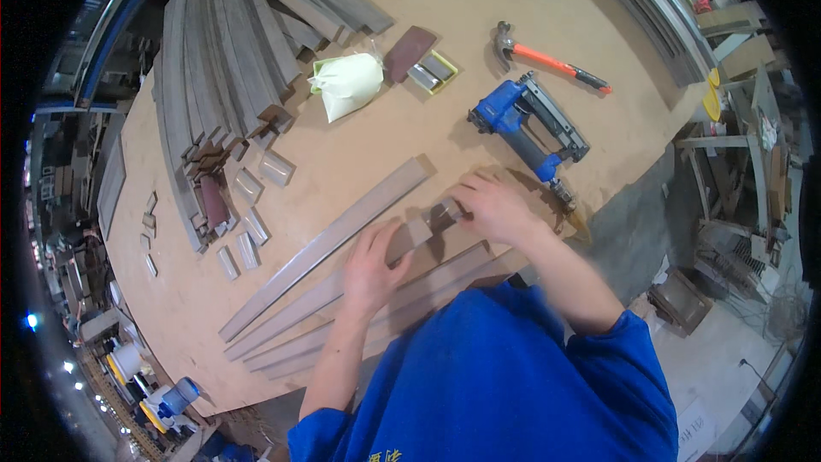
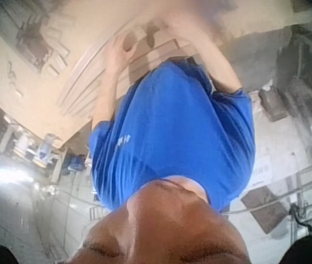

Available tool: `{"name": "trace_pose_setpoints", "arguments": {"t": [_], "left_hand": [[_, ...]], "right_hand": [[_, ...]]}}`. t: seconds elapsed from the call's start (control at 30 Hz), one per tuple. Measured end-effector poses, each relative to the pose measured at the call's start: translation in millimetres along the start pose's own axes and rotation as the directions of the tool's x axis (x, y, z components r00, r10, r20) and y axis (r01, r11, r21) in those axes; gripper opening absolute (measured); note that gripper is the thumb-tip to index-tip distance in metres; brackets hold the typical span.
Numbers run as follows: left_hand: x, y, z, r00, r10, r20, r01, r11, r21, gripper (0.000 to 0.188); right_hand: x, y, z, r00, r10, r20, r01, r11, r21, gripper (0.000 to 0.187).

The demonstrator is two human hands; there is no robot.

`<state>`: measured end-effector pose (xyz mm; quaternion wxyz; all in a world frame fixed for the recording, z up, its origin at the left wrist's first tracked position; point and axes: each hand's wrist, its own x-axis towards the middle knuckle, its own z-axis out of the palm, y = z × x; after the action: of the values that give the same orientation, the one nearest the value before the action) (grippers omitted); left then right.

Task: Using a pneumatic nail gun and adhesive to assemble thin wooden strips onto larger wooden components in a factory setting.

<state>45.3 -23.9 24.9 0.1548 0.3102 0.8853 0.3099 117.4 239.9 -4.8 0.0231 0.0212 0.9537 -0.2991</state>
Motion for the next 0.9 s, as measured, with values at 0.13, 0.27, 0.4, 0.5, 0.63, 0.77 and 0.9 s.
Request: {"name": "trace_pose_setpoints", "arguments": {"t": [0.13, 0.27, 0.4, 0.5, 0.63, 0.77, 0.9], "left_hand": [[14, 14, 19, 0.999, 0.036, 0.006, -0.036, 0.999, 0.021, 0.051], [20, 10, 27, 0.997, 0.08, -0.02, -0.079, 0.995, 0.053, 0.052], [25, 17, 25, 0.996, 0.086, 0.002, -0.085, 0.994, 0.065, 0.053], [26, 18, 27, 0.996, 0.088, 0.029, -0.09, 0.991, 0.099, 0.053], [25, 15, 27, 0.995, 0.09, 0.029, -0.093, 0.989, 0.116, 0.054], [27, 15, 27, 0.994, 0.088, 0.06, -0.095, 0.988, 0.12, 0.055], [28, 15, 27, 0.992, 0.057, 0.114, -0.076, 0.983, 0.168, 0.058]], "right_hand": [[8, -8, -1, 0.99, -0.075, 0.121, 0.067, 0.996, 0.066, 0.051], [7, 2, 5, 0.991, -0.106, 0.077, 0.093, 0.983, 0.157, 0.05], [9, 4, 5, 0.99, -0.114, 0.077, 0.102, 0.984, 0.148, 0.053], [9, 5, 5, 0.99, -0.102, 0.094, 0.087, 0.984, 0.154, 0.052], [11, 5, 2, 0.989, -0.12, 0.089, 0.105, 0.982, 0.158, 0.052], [10, 8, 2, 0.987, -0.133, 0.095, 0.115, 0.979, 0.168, 0.052], [15, 12, 1, 0.982, -0.15, 0.111, 0.131, 0.979, 0.159, 0.053]]}}
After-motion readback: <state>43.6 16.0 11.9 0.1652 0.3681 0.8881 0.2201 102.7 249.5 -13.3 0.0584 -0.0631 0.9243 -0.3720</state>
